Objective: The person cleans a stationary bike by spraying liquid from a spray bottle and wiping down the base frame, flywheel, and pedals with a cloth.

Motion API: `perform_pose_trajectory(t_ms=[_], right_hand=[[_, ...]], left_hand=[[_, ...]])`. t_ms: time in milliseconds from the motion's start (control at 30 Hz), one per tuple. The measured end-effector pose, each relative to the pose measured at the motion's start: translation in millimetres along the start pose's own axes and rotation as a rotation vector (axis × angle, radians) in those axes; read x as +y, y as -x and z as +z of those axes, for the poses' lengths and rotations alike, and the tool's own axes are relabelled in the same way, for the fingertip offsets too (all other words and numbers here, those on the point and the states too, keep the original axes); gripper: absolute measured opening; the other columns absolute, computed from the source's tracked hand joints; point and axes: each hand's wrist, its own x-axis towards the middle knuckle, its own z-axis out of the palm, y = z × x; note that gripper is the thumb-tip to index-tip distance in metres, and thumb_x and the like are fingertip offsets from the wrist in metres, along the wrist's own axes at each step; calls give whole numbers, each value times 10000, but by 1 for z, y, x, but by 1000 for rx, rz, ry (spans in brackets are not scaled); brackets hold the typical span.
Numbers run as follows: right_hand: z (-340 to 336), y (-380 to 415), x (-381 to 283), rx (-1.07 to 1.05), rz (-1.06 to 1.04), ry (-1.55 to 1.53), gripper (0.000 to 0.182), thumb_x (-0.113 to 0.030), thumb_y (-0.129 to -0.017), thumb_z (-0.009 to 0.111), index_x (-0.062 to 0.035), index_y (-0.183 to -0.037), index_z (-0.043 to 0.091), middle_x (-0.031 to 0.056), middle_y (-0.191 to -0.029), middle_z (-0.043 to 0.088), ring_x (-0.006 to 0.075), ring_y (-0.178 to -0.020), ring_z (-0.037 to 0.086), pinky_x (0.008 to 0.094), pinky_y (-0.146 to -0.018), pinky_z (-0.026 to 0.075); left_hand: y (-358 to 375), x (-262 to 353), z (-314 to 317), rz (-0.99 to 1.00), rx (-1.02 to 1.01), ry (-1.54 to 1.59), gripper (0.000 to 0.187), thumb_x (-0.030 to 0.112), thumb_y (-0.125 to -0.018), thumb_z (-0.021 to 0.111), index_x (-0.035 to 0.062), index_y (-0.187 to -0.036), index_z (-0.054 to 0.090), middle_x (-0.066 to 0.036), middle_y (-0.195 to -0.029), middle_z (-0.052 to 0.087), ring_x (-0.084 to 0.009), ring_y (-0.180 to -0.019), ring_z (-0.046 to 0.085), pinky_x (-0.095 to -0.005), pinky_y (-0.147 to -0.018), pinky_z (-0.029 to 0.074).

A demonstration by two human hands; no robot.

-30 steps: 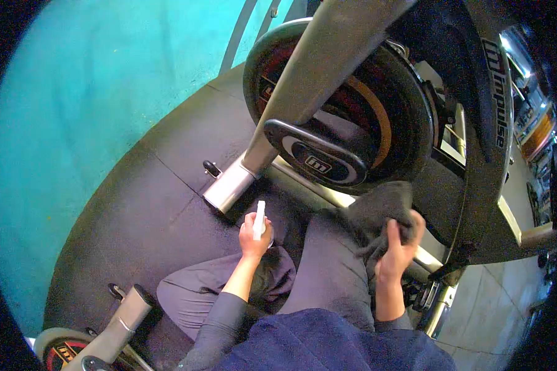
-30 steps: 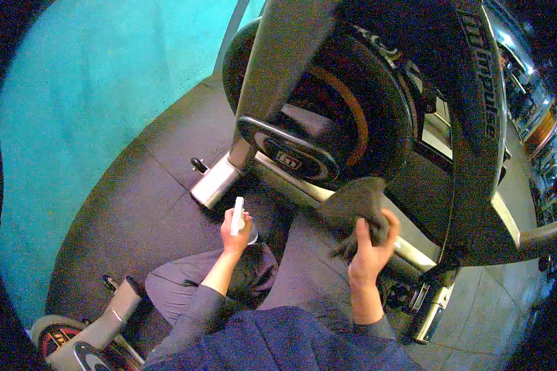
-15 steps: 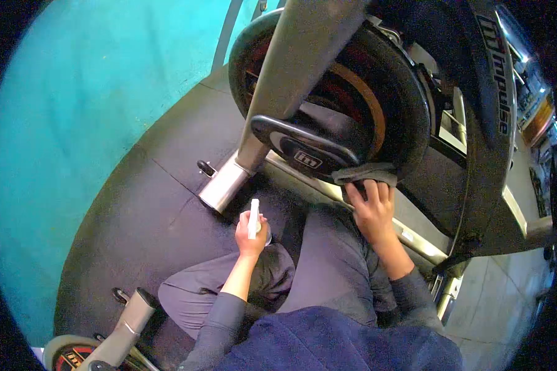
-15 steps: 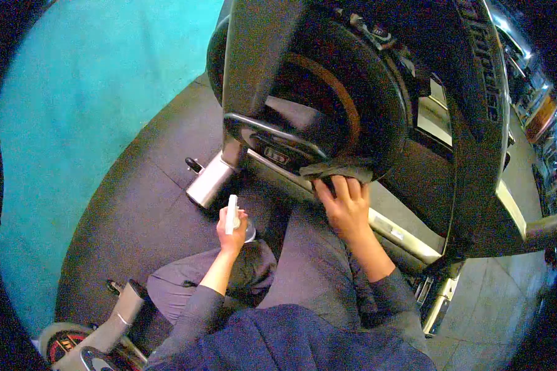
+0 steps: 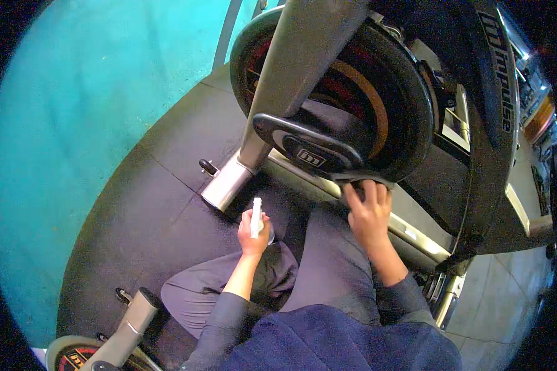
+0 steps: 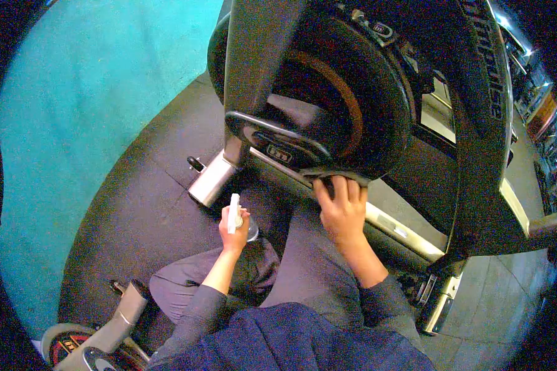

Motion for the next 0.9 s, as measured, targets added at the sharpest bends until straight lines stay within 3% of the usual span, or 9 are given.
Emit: perform_pose_trajectory(t_ms=[33,233,300,667,733,833,900], right_hand=[[3,1,-5,-23,-24,-25,451,-53,-613,613,-148,-1053,642,96,-981,499,280,-909,489,411,-753,419],[0,-1,-12,-80,10,-41,454,-54,-606,617,-135,-1051,644,99,-989,503,283,-922,488,419,-769,420],[-10,-3,-2,-57,66,8,370,-109,-689,595,-199,-1042,657,67,-1006,524,260,-901,492,403,-713,412],[-15,-11,-17,-1,15,110,281,-159,-747,556,-101,-1004,652,71,-912,530,246,-838,496,370,-658,386],[-16,-12,-19,0,21,101,281,-155,-748,553,-102,-1005,652,68,-907,527,243,-840,497,372,-655,388],[-20,-13,-21,-52,42,72,282,-148,-749,551,-117,-1009,656,61,-903,519,238,-848,499,379,-653,397],[-8,-7,-23,-98,20,48,296,-154,-742,561,-132,-1024,652,55,-921,514,240,-857,499,384,-667,409]], left_hand=[[1,0,0,-1,-2,-1,237,130,-772,693,73,-947,543,-65,-827,654,-274,-773,648,-392,-682,505],[1,0,-2,-20,-10,-27,251,125,-783,685,75,-974,530,-67,-817,662,-272,-769,652,-391,-687,510],[0,0,0,-23,9,42,249,131,-786,686,73,-970,529,-73,-824,664,-282,-771,652,-395,-687,510],[1,-1,-1,-26,-2,3,250,144,-789,688,75,-968,529,-71,-830,669,-290,-775,653,-396,-686,513],[0,-4,0,-18,-27,-23,262,71,-802,683,41,-1016,536,-88,-838,661,-214,-798,682,-344,-724,545],[1,-6,-1,13,-43,-105,266,76,-797,694,42,-1001,527,-90,-844,664,-209,-806,680,-343,-728,543],[2,-4,0,-3,-27,-73,275,131,-796,693,59,-998,521,-87,-840,656,-263,-778,656,-379,-696,524]])
